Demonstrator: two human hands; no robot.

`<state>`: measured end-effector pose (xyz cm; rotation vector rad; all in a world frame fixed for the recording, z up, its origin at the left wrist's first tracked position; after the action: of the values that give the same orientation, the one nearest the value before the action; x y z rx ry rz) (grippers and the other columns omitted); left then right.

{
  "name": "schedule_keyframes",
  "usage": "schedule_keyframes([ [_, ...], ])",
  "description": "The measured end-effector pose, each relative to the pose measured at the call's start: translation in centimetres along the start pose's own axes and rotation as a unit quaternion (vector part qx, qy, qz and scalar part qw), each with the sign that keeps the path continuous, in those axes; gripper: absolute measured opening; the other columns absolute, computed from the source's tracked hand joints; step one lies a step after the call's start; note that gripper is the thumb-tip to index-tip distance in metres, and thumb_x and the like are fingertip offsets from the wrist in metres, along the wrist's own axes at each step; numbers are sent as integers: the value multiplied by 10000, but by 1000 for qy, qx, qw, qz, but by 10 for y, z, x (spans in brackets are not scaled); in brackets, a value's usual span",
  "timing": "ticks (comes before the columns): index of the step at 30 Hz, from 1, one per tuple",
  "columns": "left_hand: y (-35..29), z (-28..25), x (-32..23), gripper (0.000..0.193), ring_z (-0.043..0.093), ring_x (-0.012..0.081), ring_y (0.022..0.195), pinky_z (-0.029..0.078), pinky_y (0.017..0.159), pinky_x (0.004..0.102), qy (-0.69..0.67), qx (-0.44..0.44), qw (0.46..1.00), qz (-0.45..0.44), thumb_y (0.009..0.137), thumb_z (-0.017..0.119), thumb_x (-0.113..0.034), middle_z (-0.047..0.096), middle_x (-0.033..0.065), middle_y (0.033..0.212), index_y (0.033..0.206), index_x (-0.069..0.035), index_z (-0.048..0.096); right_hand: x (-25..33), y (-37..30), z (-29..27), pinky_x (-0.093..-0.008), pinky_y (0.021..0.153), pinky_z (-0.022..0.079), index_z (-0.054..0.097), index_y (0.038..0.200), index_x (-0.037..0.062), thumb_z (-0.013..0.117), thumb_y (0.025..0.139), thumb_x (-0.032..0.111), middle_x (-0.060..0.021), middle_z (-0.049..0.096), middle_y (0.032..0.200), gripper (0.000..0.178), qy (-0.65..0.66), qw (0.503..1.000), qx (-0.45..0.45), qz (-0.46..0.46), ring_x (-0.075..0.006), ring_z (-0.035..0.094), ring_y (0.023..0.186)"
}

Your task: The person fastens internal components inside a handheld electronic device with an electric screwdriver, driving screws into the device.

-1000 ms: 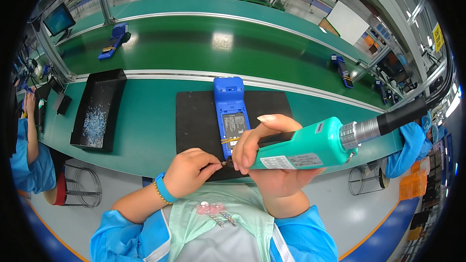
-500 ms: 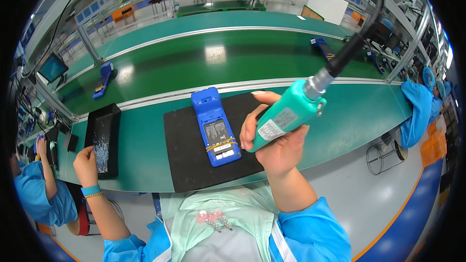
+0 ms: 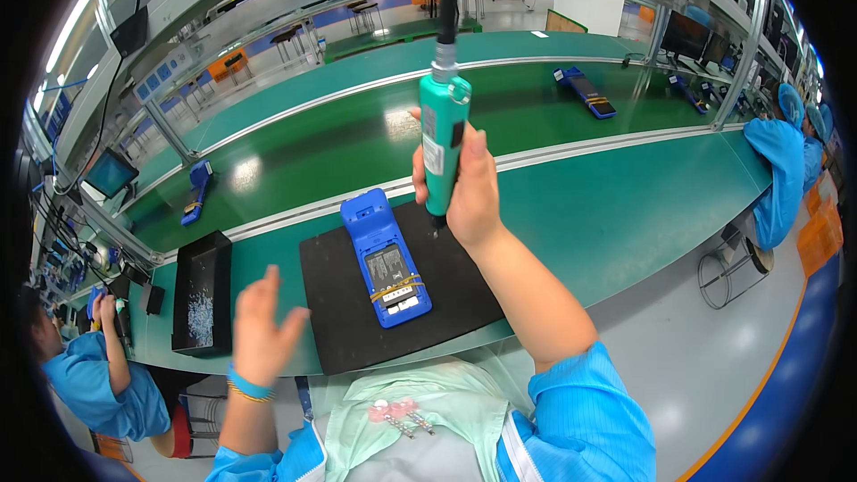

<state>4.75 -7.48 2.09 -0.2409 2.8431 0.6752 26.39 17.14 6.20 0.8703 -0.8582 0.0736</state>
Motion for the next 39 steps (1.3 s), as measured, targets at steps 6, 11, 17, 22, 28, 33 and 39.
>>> schedule_keyframes([
  [6,20,67,-106,1137,382,487,1259,367,1084,525,-81,78,992,59,724,877,-385,349,321,1416,1516,102,223,-18,-2,-34,-319,602,484,524,1321,-15,416,1010,604,-103,634,852,701,-312,935,-59,-158,-187,607,677],
  [11,34,97,-120,1071,391,480,1262,440,998,557,47,82,995,-21,735,839,-466,343,321,1436,1481,93,311,1,-7,-35,-374,602,497,550,1312,-15,554,975,477,-157,633,869,596,-474,826,-49,-300,-322,620,692],
  [17,39,86,-118,1070,342,501,1318,372,1086,556,16,113,993,-33,669,837,-252,287,334,1478,1499,96,259,-8,-7,-42,-373,570,482,549,1311,-19,596,963,439,-152,617,843,577,-454,842,-81,-282,-314,603,657],
  [22,34,68,-84,1096,276,519,1380,297,1152,528,7,145,989,7,643,810,-139,205,344,1532,1526,80,199,-7,-3,-40,-384,553,480,556,1290,-18,614,953,452,-143,603,817,581,-466,833,-80,-288,-310,595,633],
  [28,26,73,-70,1116,383,465,1308,357,1105,497,8,157,987,-32,689,839,-226,356,307,1442,1526,104,177,-10,-4,-35,-369,526,468,563,1281,-7,630,929,507,-112,573,756,626,-473,835,-69,-273,-279,574,598],
  [33,29,66,-72,1120,530,404,1098,452,969,450,49,154,985,-60,691,855,-306,536,252,1197,1495,147,220,-12,-5,-34,-367,521,467,567,1274,-4,628,930,513,-101,565,744,624,-477,833,-72,-270,-270,568,590],
  [39,38,58,-68,1119,619,381,1029,512,906,412,52,160,983,-75,666,859,-337,620,255,1113,1476,161,269,-10,-6,-35,-362,525,472,568,1274,-2,626,932,507,-99,563,746,615,-476,831,-82,-277,-271,569,594],
])
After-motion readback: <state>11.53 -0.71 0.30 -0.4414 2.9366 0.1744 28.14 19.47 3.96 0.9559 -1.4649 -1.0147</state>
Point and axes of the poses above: each hand's wrist, its own y-axis towards the middle knuckle, its own z-axis out of the palm, x = y × z, the point moved 3 cm from there along y, towards the middle knuckle
